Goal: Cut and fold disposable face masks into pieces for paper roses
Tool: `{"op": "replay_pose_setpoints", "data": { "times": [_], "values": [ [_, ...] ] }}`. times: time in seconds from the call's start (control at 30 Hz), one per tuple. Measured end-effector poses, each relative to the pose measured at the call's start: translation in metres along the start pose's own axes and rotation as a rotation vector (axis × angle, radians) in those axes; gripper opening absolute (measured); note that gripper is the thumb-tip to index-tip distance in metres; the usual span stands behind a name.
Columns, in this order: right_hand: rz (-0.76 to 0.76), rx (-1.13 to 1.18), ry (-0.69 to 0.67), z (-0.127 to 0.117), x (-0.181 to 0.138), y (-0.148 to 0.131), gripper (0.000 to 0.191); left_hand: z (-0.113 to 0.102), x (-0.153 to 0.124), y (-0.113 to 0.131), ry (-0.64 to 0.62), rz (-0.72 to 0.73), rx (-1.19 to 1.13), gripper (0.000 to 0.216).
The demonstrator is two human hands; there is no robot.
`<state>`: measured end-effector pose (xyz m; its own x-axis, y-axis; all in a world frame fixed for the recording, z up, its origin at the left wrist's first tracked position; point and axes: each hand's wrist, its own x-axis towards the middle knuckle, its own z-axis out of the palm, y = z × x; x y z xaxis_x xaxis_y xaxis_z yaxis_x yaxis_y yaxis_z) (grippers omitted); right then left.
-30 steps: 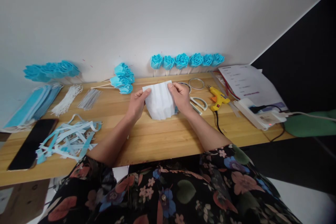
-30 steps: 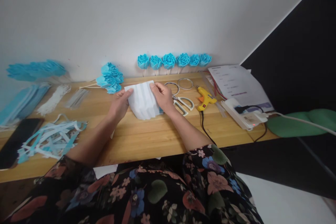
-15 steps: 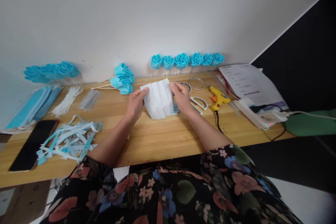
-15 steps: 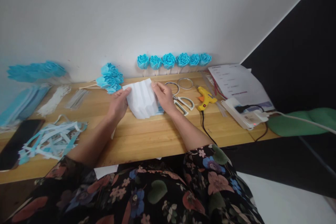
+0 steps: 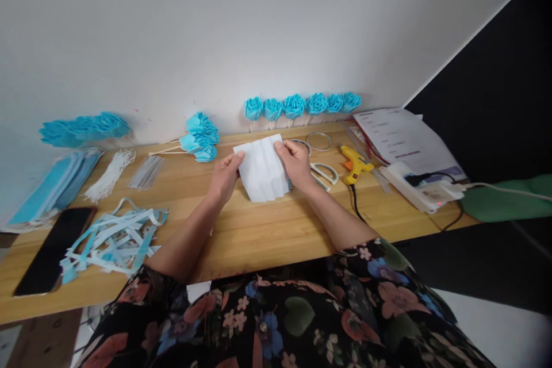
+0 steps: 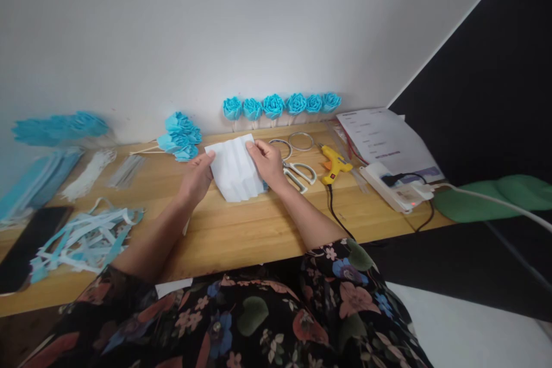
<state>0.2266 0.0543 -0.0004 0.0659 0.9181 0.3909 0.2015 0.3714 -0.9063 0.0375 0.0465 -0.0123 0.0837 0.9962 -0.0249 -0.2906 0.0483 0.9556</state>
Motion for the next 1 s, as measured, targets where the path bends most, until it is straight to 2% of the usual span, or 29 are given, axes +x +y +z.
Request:
{"op": "replay_pose_setpoints", "data": {
  "times": [0.27, 0.53, 0.7, 0.87, 1.0],
  "values": [
    [0.016, 0.017, 0.079, 0.0, 0.001, 0.0, 0.05, -0.003, 0.002, 0.001, 0.06, 0.029, 0.014, 0.039],
    [0.059, 0.188, -0.065, 0.002, 0.003, 0.01, 0.054, -0.005, 0.011, 0.009, 0.114, 0.113, 0.042, 0.041],
    [0.06, 0.13, -0.103, 0.001, 0.003, 0.012, 0.055, -0.002, 0.015, 0.016, 0.129, 0.181, 0.036, 0.043],
    [0.04, 0.073, -0.037, 0.0, 0.005, 0.011, 0.055, -0.001, 0.013, 0.01, 0.097, 0.099, 0.038, 0.053],
    [0.076, 0.099, -0.098, 0.0, 0.004, 0.01, 0.05, -0.003, 0.012, 0.005, 0.08, 0.046, 0.065, 0.052]
  ]
}}
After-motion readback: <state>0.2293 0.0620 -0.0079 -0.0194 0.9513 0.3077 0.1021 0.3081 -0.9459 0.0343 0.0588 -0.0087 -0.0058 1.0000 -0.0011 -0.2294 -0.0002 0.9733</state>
